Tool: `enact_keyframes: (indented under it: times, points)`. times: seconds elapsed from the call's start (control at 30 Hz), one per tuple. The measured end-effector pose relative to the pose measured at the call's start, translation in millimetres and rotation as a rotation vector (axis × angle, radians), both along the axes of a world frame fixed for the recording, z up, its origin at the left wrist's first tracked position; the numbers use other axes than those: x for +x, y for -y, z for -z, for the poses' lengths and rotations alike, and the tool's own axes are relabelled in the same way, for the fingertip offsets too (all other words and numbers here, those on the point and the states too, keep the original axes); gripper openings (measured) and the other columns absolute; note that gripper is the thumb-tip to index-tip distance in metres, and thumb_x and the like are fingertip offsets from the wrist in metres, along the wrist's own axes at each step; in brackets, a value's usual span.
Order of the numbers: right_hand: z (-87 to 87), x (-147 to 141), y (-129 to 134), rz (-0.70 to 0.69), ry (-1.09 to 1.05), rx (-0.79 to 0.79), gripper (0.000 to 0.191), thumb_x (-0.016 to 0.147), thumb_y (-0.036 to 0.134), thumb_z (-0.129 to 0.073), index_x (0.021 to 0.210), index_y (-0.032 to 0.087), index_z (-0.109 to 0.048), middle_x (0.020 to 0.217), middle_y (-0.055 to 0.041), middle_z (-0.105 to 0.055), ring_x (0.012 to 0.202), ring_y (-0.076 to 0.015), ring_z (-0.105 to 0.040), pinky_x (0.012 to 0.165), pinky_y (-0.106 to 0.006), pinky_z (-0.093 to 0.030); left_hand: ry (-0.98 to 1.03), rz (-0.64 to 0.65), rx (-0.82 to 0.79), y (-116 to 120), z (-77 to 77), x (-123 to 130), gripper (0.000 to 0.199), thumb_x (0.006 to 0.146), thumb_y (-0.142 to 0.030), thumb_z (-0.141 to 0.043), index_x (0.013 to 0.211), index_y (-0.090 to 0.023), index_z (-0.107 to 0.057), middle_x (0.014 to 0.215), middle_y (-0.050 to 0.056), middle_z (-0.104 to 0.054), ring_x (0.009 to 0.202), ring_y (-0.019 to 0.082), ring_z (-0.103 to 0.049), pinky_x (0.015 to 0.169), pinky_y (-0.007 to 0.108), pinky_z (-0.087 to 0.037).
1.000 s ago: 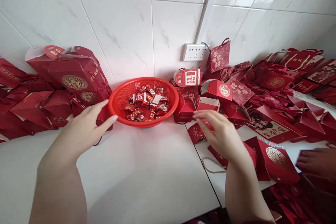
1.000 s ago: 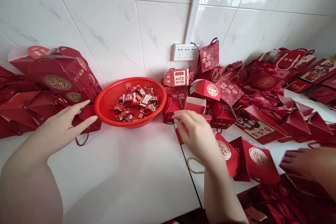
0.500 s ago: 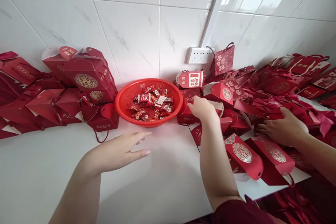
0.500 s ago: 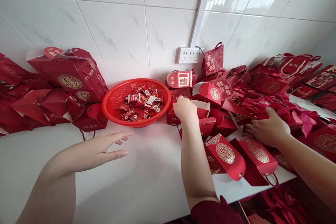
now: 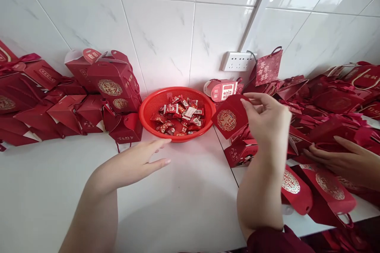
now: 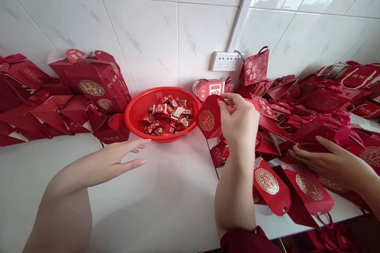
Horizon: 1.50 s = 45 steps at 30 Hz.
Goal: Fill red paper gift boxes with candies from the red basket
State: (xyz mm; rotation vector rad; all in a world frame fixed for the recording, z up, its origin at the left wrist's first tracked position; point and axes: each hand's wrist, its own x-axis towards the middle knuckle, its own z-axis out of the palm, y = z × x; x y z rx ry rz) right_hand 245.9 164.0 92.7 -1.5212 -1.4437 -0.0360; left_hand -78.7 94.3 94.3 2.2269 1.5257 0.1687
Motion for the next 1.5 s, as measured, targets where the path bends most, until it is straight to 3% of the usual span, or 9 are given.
enact_keyframes:
  times: [0.1,0.27,0.37,0.47,0.6,0.73,0.93,1.3,1.5]
  points:
    - [-13.1,-2,32,-0.266,-0.066,0.074,0.028,0.096,0.036,-0.062,0.121,0.027,-0.070,0.093,-0.0043,-0.073,0.063,-0.0154,-0.062,0.059,-0.031,-0.054,0.031,-0.047,0.052,-1,-4.0,-5,0.054,0.097,-0.053,-0.049,0.146,-0.033,-0.051,0.141,0.001,-0.063,0.124,0.025,-0.065,0.099,0.033,-0.055]
    - [-18.4,-10,63,-0.687,-0.028,-0.089,0.018,0.094,0.024,-0.066,0.109,0.028,-0.073,0.088,-0.0003,-0.074,0.069,-0.0138,-0.067,0.058,-0.025,-0.056,0.145,-0.217,0.202,5,-19.4,-8,0.040,0.098,-0.051,-0.047,0.131,-0.034,-0.063,0.129,-0.001,-0.070,0.113,0.024,-0.069,0.093,0.034,-0.057]
    - [-1.2,-16,65,-0.922,0.032,-0.213,0.013,0.096,0.019,-0.060,0.099,0.025,-0.071,0.094,-0.0009,-0.075,0.084,-0.0153,-0.071,0.068,-0.025,-0.060,0.224,-0.237,0.271,9,-26.1,-1,0.033,0.098,-0.046,-0.052,0.124,-0.032,-0.067,0.120,-0.001,-0.073,0.102,0.022,-0.070,0.087,0.032,-0.058]
    - [31.7,-23,64,-1.089,-0.003,-0.328,0.018,0.096,0.014,-0.052,0.096,0.024,-0.067,0.103,-0.0026,-0.074,0.097,-0.0168,-0.071,0.074,-0.027,-0.061,0.288,-0.092,0.312,12,-22.4,13,0.027,0.099,-0.039,-0.052,0.116,-0.027,-0.069,0.116,0.000,-0.073,0.103,0.019,-0.069,0.092,0.030,-0.056]
    - [77.6,-27,62,-1.086,-0.101,-0.371,0.017,0.094,0.015,-0.050,0.094,0.022,-0.066,0.107,-0.0062,-0.073,0.099,-0.0179,-0.071,0.075,-0.030,-0.061,0.252,0.229,0.249,13,4.2,34,0.023,0.100,-0.027,-0.048,0.111,-0.025,-0.069,0.116,0.002,-0.071,0.107,0.019,-0.066,0.096,0.031,-0.052]
    - [101.2,-22,58,-1.035,-0.075,-0.357,0.020,0.092,0.012,-0.049,0.091,0.020,-0.067,0.112,-0.0084,-0.072,0.097,-0.0178,-0.069,0.081,-0.032,-0.057,0.112,0.300,0.294,15,38.5,39,0.022,0.099,-0.021,-0.047,0.108,-0.023,-0.067,0.115,0.004,-0.068,0.105,0.021,-0.063,0.093,0.035,-0.048]
    - [109.5,-21,51,-0.960,-0.113,-0.381,0.023,0.101,0.030,-0.052,0.084,0.020,-0.064,0.104,-0.0083,-0.070,0.093,-0.0200,-0.066,0.082,-0.033,-0.051,0.019,0.040,0.494,19,66.7,27,0.017,0.098,-0.020,-0.046,0.094,-0.019,-0.062,0.097,0.005,-0.064,0.087,0.019,-0.060,0.082,0.033,-0.045]
    - [130.6,-48,63,-0.776,0.122,-0.324,0.031,0.100,0.034,-0.051,0.072,0.021,-0.047,0.083,-0.0033,-0.053,0.081,-0.0191,-0.051,0.081,-0.034,-0.039,0.359,-0.440,-0.031,26,108.5,31,0.038,0.089,-0.032,-0.048,0.064,-0.020,-0.023,0.058,-0.005,-0.028,0.056,0.009,-0.026,0.051,0.025,-0.024]
    - [126.7,-58,70,-0.767,0.024,-0.673,0.038,0.093,0.026,-0.046,0.062,0.021,-0.024,0.057,0.0049,-0.028,0.056,-0.0126,-0.024,0.056,-0.028,-0.023,0.593,-0.453,-0.190,27,114.5,37,0.036,0.086,-0.034,-0.047,0.059,-0.020,-0.028,0.054,-0.005,-0.030,0.051,0.008,-0.032,0.048,0.023,-0.024]
